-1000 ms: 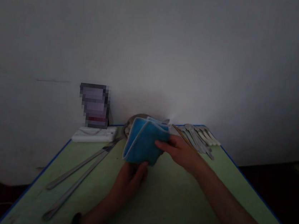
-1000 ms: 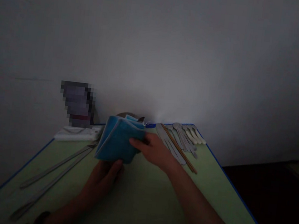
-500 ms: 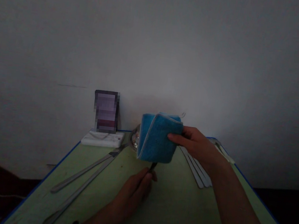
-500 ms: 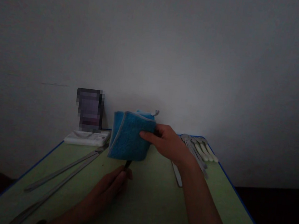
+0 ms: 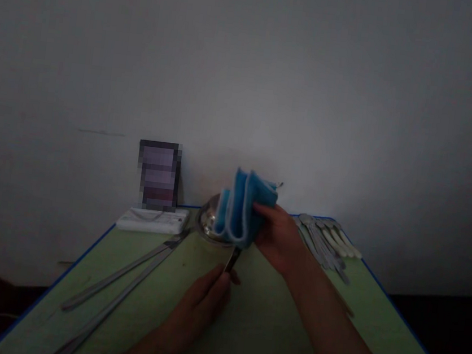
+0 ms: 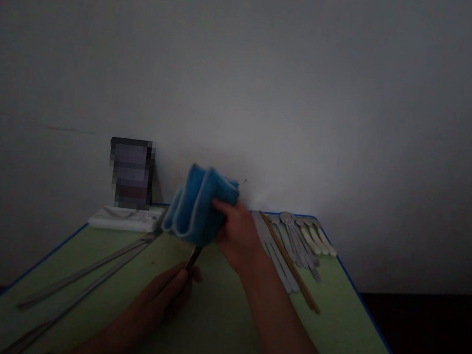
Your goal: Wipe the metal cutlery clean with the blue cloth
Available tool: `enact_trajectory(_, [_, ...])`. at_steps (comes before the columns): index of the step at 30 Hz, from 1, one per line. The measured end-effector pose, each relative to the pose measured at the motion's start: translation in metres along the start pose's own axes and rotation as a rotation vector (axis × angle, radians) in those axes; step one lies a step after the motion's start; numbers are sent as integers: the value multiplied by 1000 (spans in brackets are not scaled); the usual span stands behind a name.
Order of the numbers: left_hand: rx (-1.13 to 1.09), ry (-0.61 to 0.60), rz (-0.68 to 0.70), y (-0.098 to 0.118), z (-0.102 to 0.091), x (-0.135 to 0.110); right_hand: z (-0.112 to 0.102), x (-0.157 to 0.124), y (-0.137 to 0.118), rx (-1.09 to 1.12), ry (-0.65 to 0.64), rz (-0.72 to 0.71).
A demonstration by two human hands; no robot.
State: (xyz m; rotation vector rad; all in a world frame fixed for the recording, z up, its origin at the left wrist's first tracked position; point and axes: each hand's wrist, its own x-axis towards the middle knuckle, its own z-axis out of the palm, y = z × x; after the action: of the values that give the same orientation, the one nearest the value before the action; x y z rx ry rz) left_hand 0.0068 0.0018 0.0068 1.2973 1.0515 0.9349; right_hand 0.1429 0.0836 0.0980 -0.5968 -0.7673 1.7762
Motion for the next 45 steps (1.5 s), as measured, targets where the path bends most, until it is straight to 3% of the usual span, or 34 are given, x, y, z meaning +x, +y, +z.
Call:
enact_trajectory(3, [55,-122,-25,5,-1,-2,-7,-1,-8,106,63,41])
enact_trajectory(7, [133,-224,-35,10,-2,-2,-11,-7,-14,151,-15,-26])
enact_trajectory(14, [170,-122,-48,7,-2,-3,-13,-4,-12,0,131,-4])
enact_trajectory(18, [103,-8,-33,-1,-1,0,-20,-4,-14,-235,35,-61])
enact_trajectory(21, [17,6,-56,-7,-2,4,-27,-9,-22,-389,-19,-57])
enact_trajectory(25, [17,-16,-89,-4,-3,8,-31,-13,-34,-379,-52,-82])
enact_trajectory(31, [20,6,-49,6,-2,7,-20,-13,-42,-70,129,-91])
enact_trajectory(35, [126,-42,8,5,-1,4,-13,-11,-34,64,94,-128])
enact_trajectory(39, [238,-58,18,2,-2,0,-15,-6,-17,40,168,-230])
enact_trajectory(45, [176,-18,-26,0,-3,0,-23,1,4,-80,475,-398])
